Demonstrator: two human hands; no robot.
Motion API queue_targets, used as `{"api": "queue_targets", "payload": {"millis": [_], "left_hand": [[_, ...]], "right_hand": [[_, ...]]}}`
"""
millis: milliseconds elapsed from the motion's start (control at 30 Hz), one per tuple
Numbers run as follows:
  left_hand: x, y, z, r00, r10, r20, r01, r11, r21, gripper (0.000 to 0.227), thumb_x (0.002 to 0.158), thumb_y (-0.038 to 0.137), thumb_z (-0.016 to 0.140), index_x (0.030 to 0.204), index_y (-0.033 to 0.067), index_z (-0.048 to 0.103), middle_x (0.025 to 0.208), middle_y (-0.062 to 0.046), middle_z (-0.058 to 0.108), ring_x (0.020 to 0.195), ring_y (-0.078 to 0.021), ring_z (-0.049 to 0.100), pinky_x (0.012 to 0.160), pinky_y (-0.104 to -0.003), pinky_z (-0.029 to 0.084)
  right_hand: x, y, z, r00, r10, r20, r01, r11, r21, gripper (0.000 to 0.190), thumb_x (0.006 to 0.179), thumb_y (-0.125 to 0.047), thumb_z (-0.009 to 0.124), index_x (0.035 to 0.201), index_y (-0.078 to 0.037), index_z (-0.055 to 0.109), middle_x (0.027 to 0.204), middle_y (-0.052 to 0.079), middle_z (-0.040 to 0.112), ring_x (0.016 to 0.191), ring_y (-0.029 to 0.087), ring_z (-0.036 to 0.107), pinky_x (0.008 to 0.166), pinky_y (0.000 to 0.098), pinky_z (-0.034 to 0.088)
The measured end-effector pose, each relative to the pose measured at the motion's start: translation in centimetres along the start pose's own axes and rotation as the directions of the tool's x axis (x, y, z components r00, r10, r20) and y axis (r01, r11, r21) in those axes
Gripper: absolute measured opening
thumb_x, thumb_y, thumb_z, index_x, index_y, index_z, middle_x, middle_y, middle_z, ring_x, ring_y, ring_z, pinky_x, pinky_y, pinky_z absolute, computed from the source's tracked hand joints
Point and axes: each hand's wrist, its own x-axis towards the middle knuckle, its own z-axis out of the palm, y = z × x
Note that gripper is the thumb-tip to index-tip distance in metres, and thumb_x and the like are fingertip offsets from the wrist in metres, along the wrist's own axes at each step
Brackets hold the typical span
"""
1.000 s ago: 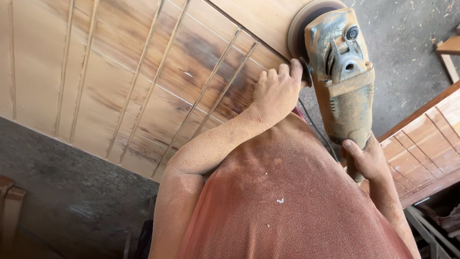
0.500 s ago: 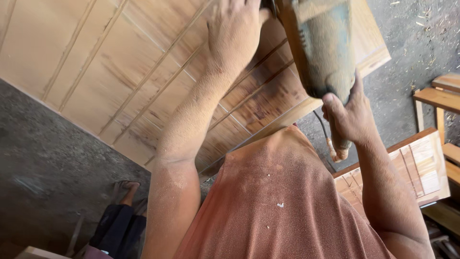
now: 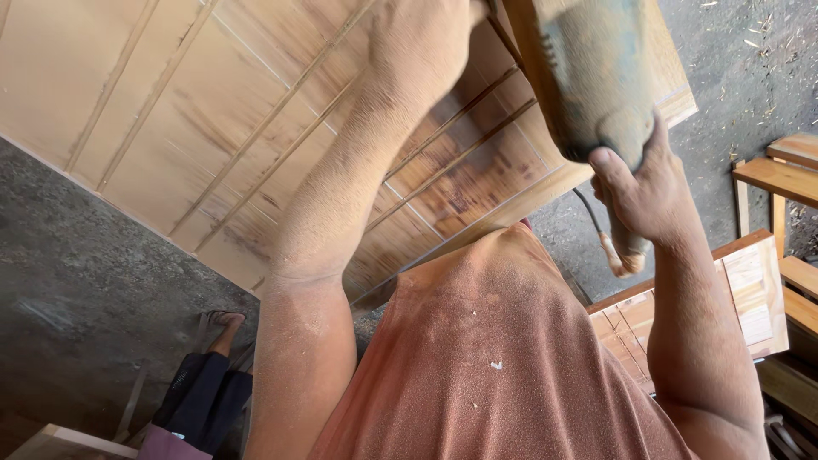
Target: The person uses an angle grinder with a sanding disc to smooth the surface of a large wooden panel. They move the tool across the wood in steady strokes, generating sawdust, and briefly reposition the power cord during the process.
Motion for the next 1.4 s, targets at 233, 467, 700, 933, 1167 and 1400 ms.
{"api": "queue_targets", "payload": {"millis": [233, 467, 700, 933, 1167, 1400], "left_hand": [[-1.2, 6.0, 1.1, 0.986, 0.003, 0.167, -0.007, 1.000, 0.026, 0.056, 0.097, 0.039, 0.068, 0.125, -0.0092, 0.058, 0.093, -0.022, 0.071, 0.074, -0.0305, 0.076, 0.053, -0.037, 0.061], [-2.6, 8.3, 2.1, 0.939, 0.018, 0.344, -0.009, 1.000, -0.028, 0.058, 0.100, 0.036, 0.063, 0.127, -0.0147, 0.054, 0.097, -0.027, 0.069, 0.076, -0.0319, 0.077, 0.055, -0.037, 0.062], [-4.1, 11.5, 2.8, 0.893, 0.094, 0.439, -0.067, 0.995, -0.078, 0.056, 0.102, 0.035, 0.062, 0.128, -0.0132, 0.051, 0.102, -0.026, 0.068, 0.084, -0.0342, 0.076, 0.060, -0.038, 0.063], [-6.3, 16.9, 5.9, 0.834, 0.165, 0.527, -0.112, 0.985, -0.131, 0.049, 0.100, 0.035, 0.060, 0.118, -0.0099, 0.054, 0.099, -0.024, 0.068, 0.081, -0.0332, 0.076, 0.060, -0.039, 0.063], [-7.9, 19.1, 6.8, 0.767, 0.268, 0.583, -0.271, 0.959, -0.084, 0.027, 0.104, 0.019, 0.056, 0.114, -0.0062, 0.057, 0.100, -0.019, 0.070, 0.084, -0.0281, 0.077, 0.066, -0.036, 0.064], [-4.9, 14.4, 2.4, 0.807, 0.188, 0.561, -0.195, 0.980, -0.047, 0.049, 0.099, 0.038, 0.061, 0.120, -0.0068, 0.059, 0.098, -0.021, 0.068, 0.085, -0.0307, 0.072, 0.063, -0.042, 0.061]], "right_hand": [[-3.4, 3.8, -1.9, 0.999, 0.031, -0.028, -0.033, 0.999, -0.039, 0.088, 0.100, -0.040, 0.068, 0.164, 0.004, 0.028, 0.086, 0.014, 0.071, 0.081, 0.021, 0.073, 0.076, 0.0362, 0.058], [-5.5, 8.3, -1.6, 0.998, 0.050, -0.049, -0.053, 0.997, -0.064, 0.093, 0.096, -0.045, 0.070, 0.165, 0.002, 0.029, 0.112, 0.026, 0.072, 0.111, 0.036, 0.072, 0.099, 0.0461, 0.054], [-9.2, 12.4, -0.9, 0.987, 0.143, -0.080, -0.145, 0.989, -0.020, 0.098, 0.087, -0.046, 0.071, 0.165, -0.003, 0.031, 0.133, 0.031, 0.065, 0.131, 0.043, 0.060, 0.108, 0.0499, 0.047], [-14.8, 18.6, 0.9, 0.971, 0.198, -0.136, -0.191, 0.979, 0.066, 0.098, 0.086, -0.046, 0.072, 0.164, -0.003, 0.033, 0.138, 0.030, 0.063, 0.134, 0.042, 0.058, 0.109, 0.0498, 0.045], [-18.5, 21.1, 4.5, 0.880, 0.469, -0.072, -0.429, 0.852, 0.301, 0.101, 0.078, -0.049, 0.068, 0.163, -0.008, 0.033, 0.125, 0.029, 0.068, 0.116, 0.042, 0.067, 0.105, 0.0492, 0.050], [-14.6, 14.4, 5.2, 0.956, 0.278, -0.090, -0.259, 0.949, 0.179, 0.107, 0.086, -0.046, 0.076, 0.164, -0.002, 0.018, 0.135, 0.035, 0.060, 0.126, 0.044, 0.061, 0.109, 0.0500, 0.046]]}}
